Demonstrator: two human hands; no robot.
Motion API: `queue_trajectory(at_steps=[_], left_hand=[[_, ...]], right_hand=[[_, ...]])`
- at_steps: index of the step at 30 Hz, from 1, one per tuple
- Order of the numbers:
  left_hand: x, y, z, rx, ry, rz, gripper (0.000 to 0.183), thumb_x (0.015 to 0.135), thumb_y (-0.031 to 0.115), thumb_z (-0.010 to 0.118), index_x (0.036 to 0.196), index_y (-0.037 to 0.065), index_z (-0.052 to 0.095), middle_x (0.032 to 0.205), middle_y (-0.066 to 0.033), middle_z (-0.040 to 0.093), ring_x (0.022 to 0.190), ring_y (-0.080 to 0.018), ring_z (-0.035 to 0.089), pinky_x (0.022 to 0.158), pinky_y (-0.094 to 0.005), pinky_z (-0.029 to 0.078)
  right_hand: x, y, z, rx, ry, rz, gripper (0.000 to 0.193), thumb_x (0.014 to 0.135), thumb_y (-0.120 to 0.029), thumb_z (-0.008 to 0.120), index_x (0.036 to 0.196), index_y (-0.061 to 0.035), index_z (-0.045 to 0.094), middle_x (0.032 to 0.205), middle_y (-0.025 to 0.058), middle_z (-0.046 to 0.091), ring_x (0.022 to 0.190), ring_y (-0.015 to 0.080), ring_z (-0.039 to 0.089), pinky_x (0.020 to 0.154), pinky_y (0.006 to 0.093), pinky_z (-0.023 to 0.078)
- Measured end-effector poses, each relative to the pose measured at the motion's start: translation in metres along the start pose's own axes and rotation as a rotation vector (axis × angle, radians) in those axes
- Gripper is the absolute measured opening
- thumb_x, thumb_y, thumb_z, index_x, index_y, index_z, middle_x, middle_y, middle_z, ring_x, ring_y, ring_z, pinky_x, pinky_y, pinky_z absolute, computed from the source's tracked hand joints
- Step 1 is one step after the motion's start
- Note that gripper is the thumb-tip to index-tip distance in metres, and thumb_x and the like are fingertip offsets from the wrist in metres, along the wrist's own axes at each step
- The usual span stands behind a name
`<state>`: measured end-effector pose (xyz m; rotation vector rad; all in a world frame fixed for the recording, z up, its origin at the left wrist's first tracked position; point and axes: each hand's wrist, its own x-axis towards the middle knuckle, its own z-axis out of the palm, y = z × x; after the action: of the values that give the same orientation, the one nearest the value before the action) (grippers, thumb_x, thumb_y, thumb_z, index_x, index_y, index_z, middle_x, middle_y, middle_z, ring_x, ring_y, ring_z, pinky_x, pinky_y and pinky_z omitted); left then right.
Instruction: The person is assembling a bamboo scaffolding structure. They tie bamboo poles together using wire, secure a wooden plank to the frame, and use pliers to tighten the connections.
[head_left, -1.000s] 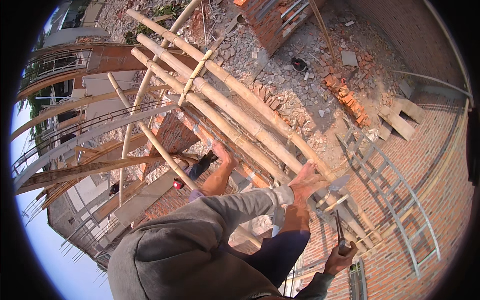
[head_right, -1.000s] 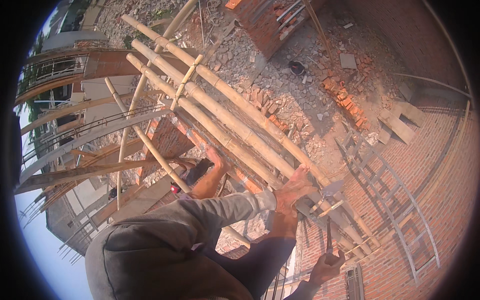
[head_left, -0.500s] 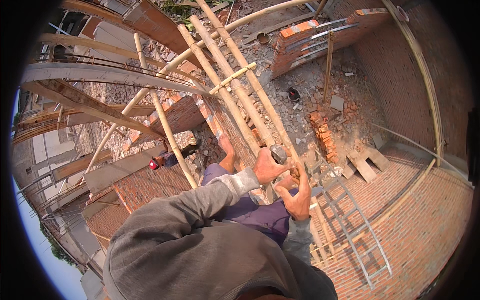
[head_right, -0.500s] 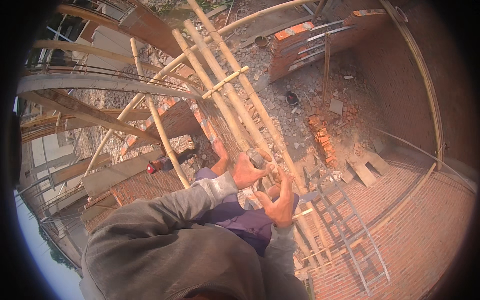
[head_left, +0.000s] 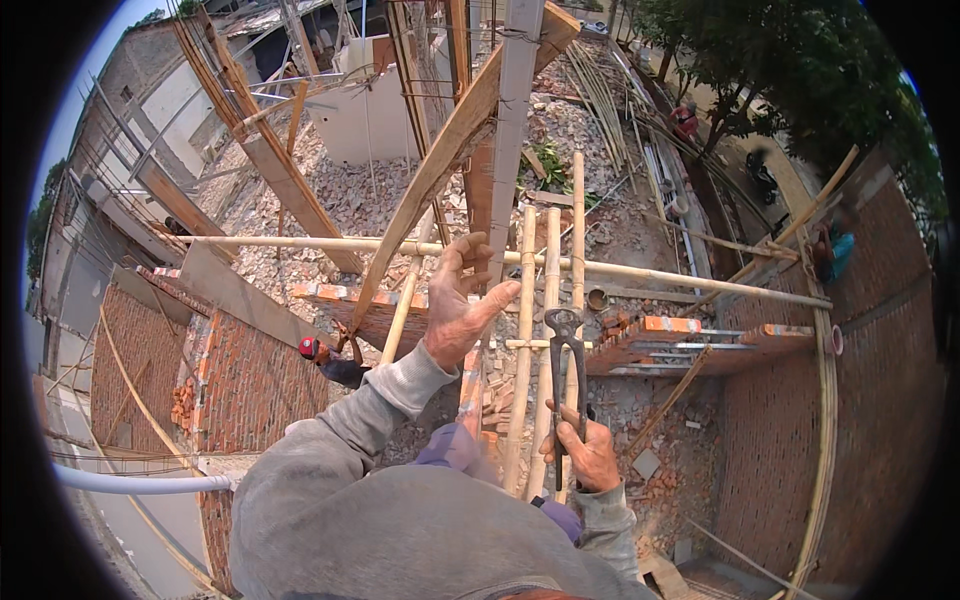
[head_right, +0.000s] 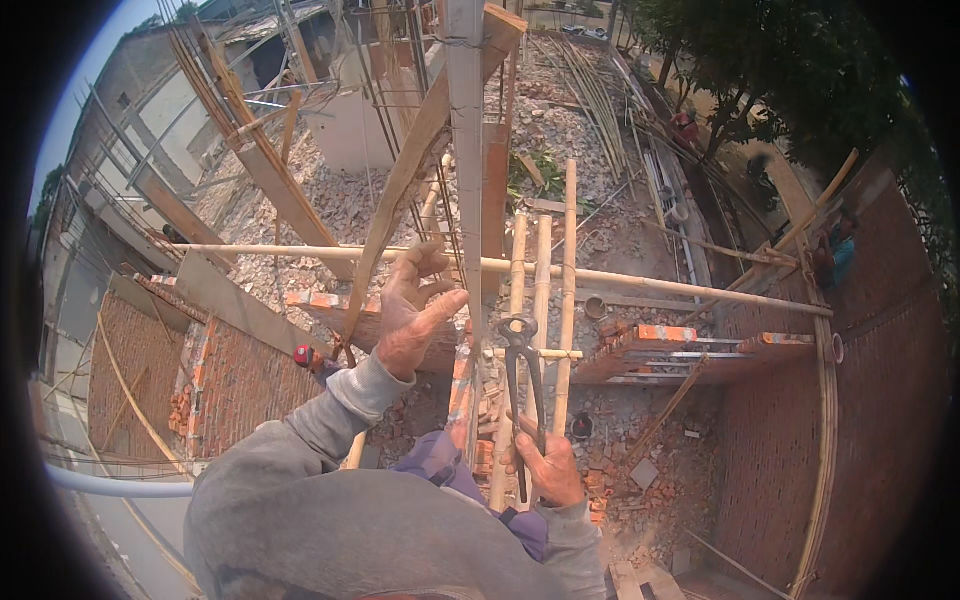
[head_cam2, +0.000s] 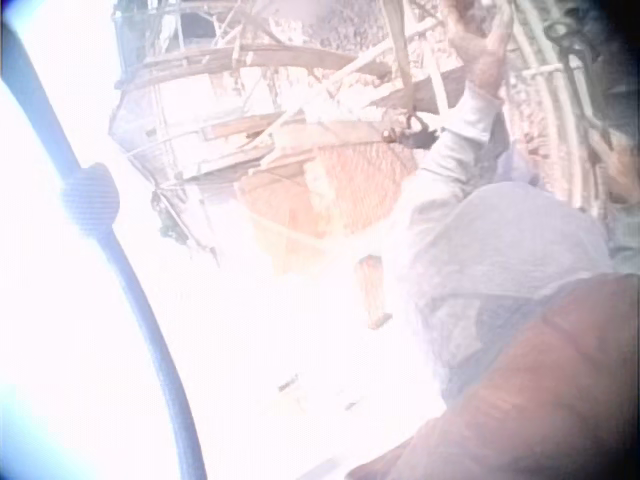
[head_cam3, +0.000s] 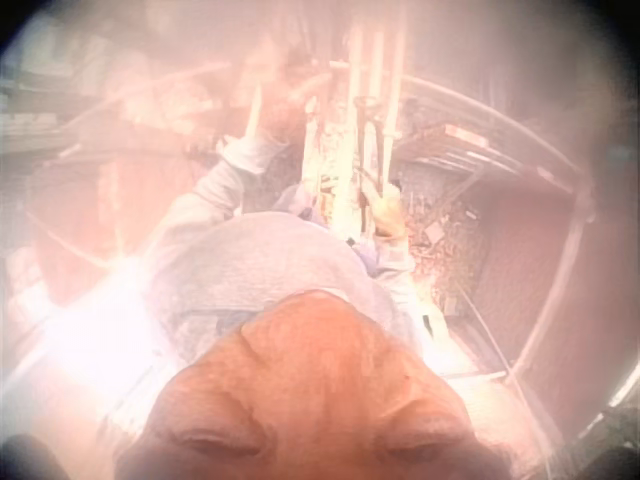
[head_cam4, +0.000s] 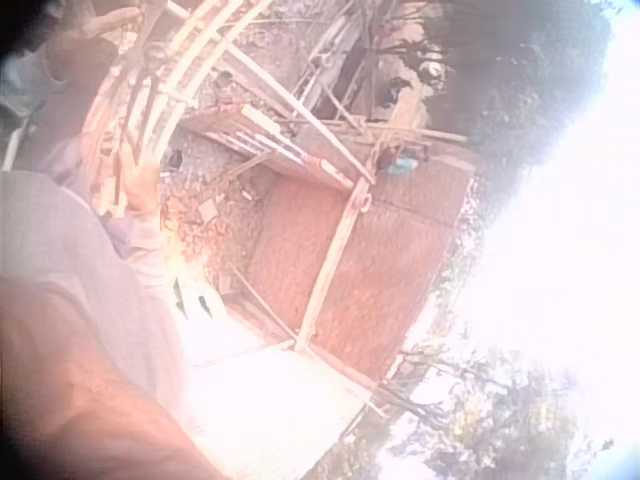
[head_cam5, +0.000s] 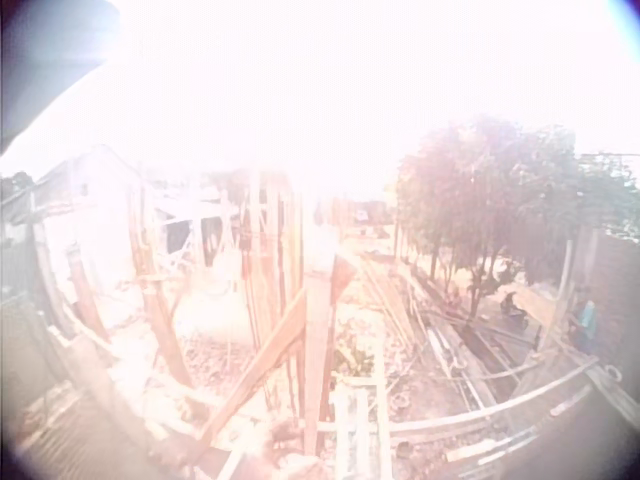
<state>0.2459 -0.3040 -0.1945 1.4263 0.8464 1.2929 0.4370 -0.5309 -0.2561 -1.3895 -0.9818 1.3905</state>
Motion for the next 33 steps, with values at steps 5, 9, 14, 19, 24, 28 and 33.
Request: queue_trajectory(at_steps=[5,9,14,19,24,28,33], left_hand=[[0.152,0.090,-0.054,0.659,0.180,0.678,0.098,0.075,0.035,0.096,0.149,-0.003,0.044,0.135,-0.0224,0.055,0.132,-0.0364,0.056,0.111,-0.0495,0.049],[0.212,0.090,-0.034,0.886,0.032,0.376,0.131,0.059,0.058,0.099,0.157,-0.004,0.038,0.146,-0.0302,0.054,0.139,-0.0425,0.054,0.118,-0.0510,0.045],[0.255,0.087,-0.020,0.663,-0.128,0.366,0.135,0.057,0.054,0.100,0.159,-0.006,0.035,0.147,-0.0338,0.053,0.140,-0.0449,0.054,0.121,-0.0483,0.042],[0.266,0.095,0.001,0.476,-0.168,0.711,0.078,0.078,0.030,0.094,0.140,-0.004,0.062,0.134,-0.0175,0.068,0.125,-0.0233,0.065,0.109,-0.0390,0.051],[0.261,0.088,-0.011,-0.068,-0.207,0.534,0.050,0.098,0.021,0.076,0.140,-0.005,0.065,0.132,-0.0164,0.071,0.125,-0.0218,0.065,0.110,-0.0368,0.050],[0.276,0.068,-0.026,-0.132,-0.109,0.519,0.033,0.105,0.018,0.068,0.128,-0.005,0.073,0.123,-0.0154,0.075,0.117,-0.0203,0.069,0.103,-0.0332,0.055],[0.259,0.069,-0.024,0.215,0.268,0.366,0.030,0.104,0.026,0.072,0.114,-0.002,0.078,0.116,-0.0115,0.077,0.105,-0.0188,0.073,0.093,-0.0353,0.058]], right_hand=[[0.024,-0.111,0.012,-0.049,-0.086,-0.276,0.066,0.101,-0.006,0.055,0.164,-0.0002,0.037,0.100,0.0125,0.077,0.080,0.0148,0.074,0.058,0.0218,0.049],[0.040,-0.169,0.024,-0.090,-0.051,-0.373,0.074,0.098,-0.007,0.057,0.166,-0.0002,0.030,0.102,0.0134,0.077,0.081,0.0147,0.075,0.058,0.0208,0.051],[0.037,-0.201,0.007,-0.236,-0.015,-0.398,0.069,0.098,-0.010,0.058,0.162,0.0048,0.037,0.102,0.0106,0.077,0.080,0.0104,0.072,0.055,0.0196,0.050],[0.017,-0.135,-0.010,-0.072,0.013,-0.319,0.066,0.104,-0.011,0.061,0.166,-0.0171,0.039,0.103,0.0051,0.073,0.082,0.0100,0.066,0.081,0.0296,0.056],[-0.012,-0.032,-0.007,-0.281,0.275,-0.219,0.059,0.104,-0.015,0.062,0.160,-0.0027,0.045,0.111,0.0115,0.076,0.086,0.0124,0.067,0.084,0.0330,0.057],[-0.032,0.022,-0.005,-0.382,0.458,-0.235,0.056,0.103,-0.020,0.065,0.152,0.0033,0.053,0.109,0.0163,0.078,0.087,0.0198,0.071,0.084,0.0367,0.057],[-0.043,0.028,-0.012,-0.362,0.474,-0.002,0.053,0.103,-0.025,0.063,0.149,0.0014,0.056,0.121,0.0303,0.072,0.105,0.0393,0.072,0.094,0.0448,0.054]])
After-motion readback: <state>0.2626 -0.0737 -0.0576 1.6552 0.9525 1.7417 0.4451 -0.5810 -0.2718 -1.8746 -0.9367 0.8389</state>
